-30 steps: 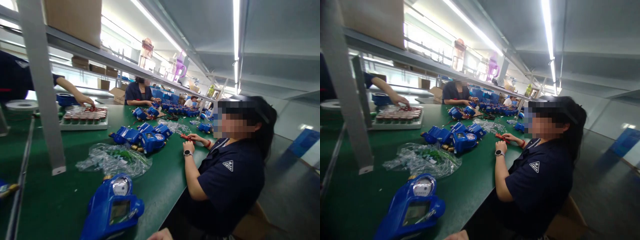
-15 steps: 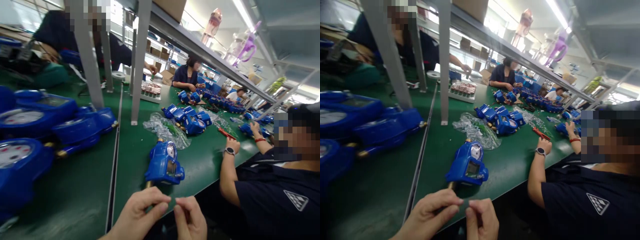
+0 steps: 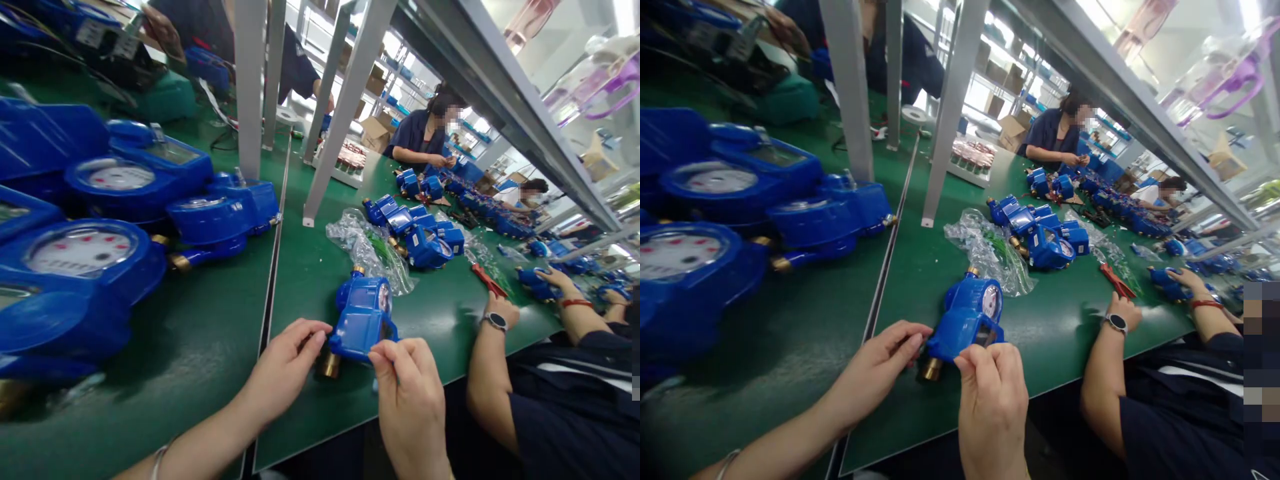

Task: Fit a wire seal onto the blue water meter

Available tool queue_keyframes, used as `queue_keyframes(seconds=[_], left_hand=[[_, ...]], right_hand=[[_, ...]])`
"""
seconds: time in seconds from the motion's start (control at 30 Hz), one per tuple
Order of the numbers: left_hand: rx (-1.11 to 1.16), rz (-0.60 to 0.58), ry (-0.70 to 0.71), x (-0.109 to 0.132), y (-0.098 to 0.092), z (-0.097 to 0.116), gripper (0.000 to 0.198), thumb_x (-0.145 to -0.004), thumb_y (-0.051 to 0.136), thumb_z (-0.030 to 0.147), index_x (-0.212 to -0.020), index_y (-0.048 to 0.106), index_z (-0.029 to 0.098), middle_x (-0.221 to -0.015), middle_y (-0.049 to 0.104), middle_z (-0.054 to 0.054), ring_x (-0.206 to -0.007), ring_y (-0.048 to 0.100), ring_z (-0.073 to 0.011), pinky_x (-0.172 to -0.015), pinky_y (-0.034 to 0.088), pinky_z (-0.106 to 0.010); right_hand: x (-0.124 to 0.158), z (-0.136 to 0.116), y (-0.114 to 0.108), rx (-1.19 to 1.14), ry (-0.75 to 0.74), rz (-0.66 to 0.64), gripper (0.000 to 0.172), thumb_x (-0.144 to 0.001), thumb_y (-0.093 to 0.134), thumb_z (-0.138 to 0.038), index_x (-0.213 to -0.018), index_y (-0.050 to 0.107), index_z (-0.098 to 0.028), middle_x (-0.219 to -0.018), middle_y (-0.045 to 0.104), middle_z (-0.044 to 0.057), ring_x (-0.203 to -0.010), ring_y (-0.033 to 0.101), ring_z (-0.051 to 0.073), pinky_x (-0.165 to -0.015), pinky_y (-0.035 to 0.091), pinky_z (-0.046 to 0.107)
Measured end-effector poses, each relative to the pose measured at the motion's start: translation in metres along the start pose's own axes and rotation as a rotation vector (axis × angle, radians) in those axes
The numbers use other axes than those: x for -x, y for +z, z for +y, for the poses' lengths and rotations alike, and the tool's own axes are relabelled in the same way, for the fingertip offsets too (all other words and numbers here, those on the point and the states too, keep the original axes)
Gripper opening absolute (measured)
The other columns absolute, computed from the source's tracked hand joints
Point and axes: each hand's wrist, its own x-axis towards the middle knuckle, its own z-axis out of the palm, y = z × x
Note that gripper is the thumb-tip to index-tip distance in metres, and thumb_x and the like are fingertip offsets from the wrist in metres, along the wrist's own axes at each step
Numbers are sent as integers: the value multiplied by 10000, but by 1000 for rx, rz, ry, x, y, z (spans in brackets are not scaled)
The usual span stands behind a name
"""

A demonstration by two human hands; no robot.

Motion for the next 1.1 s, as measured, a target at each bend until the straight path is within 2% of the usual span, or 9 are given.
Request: queue_keyframes(seconds=[0.1, 0.33, 0.47, 0.73, 1.1], left_hand=[[-39, -34, 44, 1, 0, -2, 294, -886, 430, 387, -989, 645, 216, -943, 631, -35, -838, 586, -190, -713, 485, -266], [-39, -65, 51, 1, 2, -1, 273, -896, 427, 372, -966, 641, 219, -890, 620, -19, -841, 581, -183, -796, 459, -282], [-48, -86, 43, 1, 1, 1, 282, -890, 435, 385, -962, 646, 212, -879, 623, -23, -833, 581, -186, -762, 457, -270], [-54, -100, 39, 1, 1, 2, 317, -891, 428, 395, -820, 657, 188, -775, 613, -8, -727, 562, -163, -636, 433, -224], [-41, -137, 33, 1, 3, -3, 320, -916, 416, 391, -755, 607, 191, -712, 556, 20, -702, 531, -144, -676, 394, -229]], right_hand=[[-4, -1, 1, 11, -26, -32, 177, -908, 481, -287, -837, 612, -191, -737, 540, 20, -710, 504, 143, -670, 430, 285], [-7, -2, 3, 11, -10, -124, 161, -903, 491, -284, -828, 609, -204, -753, 547, 18, -733, 503, 150, -691, 420, 293], [-9, -3, 2, -5, -4, -140, 161, -904, 490, -288, -830, 606, -205, -758, 545, 15, -736, 502, 147, -692, 416, 288], [-12, -2, -1, -25, 7, -149, 158, -902, 496, -289, -824, 607, -207, -757, 544, 10, -728, 501, 141, -681, 410, 282], [-11, -4, 1, -42, 52, -189, 118, -891, 516, -255, -841, 613, -211, -768, 541, 9, -747, 494, 147, -703, 398, 288]])
